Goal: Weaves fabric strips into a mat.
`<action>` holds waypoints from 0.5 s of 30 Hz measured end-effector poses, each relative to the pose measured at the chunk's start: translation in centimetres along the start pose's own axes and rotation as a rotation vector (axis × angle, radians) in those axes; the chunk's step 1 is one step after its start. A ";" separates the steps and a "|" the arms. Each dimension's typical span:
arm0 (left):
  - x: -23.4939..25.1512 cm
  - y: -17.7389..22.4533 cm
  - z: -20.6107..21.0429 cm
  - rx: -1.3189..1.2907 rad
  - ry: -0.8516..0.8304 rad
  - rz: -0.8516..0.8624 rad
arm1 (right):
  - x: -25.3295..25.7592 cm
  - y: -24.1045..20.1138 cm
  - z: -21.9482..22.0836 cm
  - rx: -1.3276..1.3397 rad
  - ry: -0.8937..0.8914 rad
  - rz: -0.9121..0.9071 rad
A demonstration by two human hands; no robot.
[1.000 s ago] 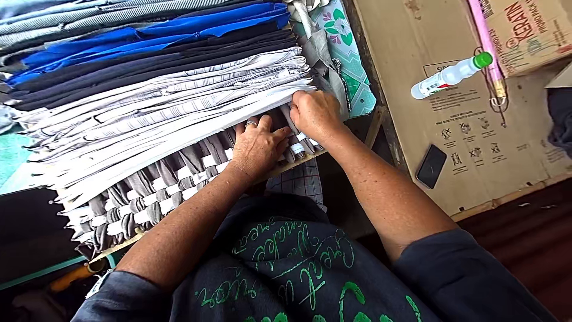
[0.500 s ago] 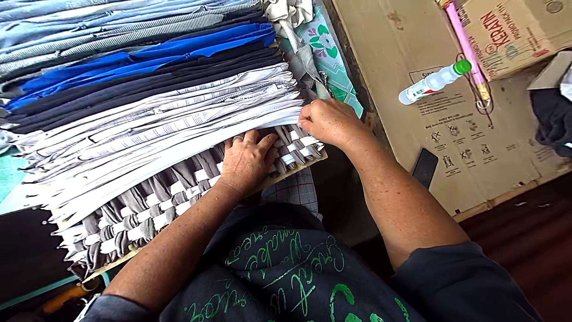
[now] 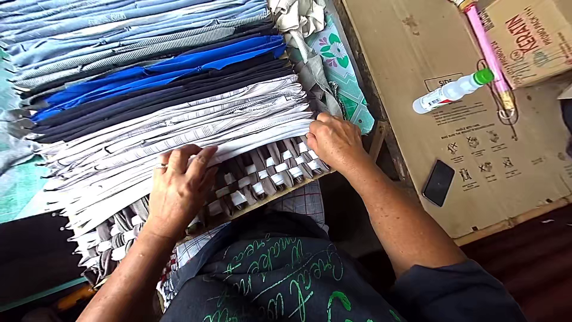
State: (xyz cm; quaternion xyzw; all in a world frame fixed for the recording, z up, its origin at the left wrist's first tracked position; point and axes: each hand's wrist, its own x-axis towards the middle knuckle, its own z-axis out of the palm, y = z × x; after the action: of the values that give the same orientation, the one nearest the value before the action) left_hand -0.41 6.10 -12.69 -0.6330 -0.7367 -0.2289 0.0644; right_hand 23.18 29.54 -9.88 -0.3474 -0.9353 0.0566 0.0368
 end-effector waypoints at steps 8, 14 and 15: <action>-7.8 -7.0 -3.4 0.109 0.029 -0.279 | 0.8 5.4 -1.3 0.562 -0.131 0.168; -7.5 -4.1 -3.4 0.065 0.102 -0.260 | -0.1 3.0 0.7 0.464 0.030 0.180; -6.6 -3.3 -2.9 0.033 0.103 -0.217 | -0.3 2.5 1.4 0.459 0.117 0.196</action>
State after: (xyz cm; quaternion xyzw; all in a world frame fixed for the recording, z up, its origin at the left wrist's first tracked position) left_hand -2.85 -1.34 -13.51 -0.5358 -0.8003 -0.2546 0.0873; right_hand 24.92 31.12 -11.62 -0.4215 -0.8562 0.2504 0.1631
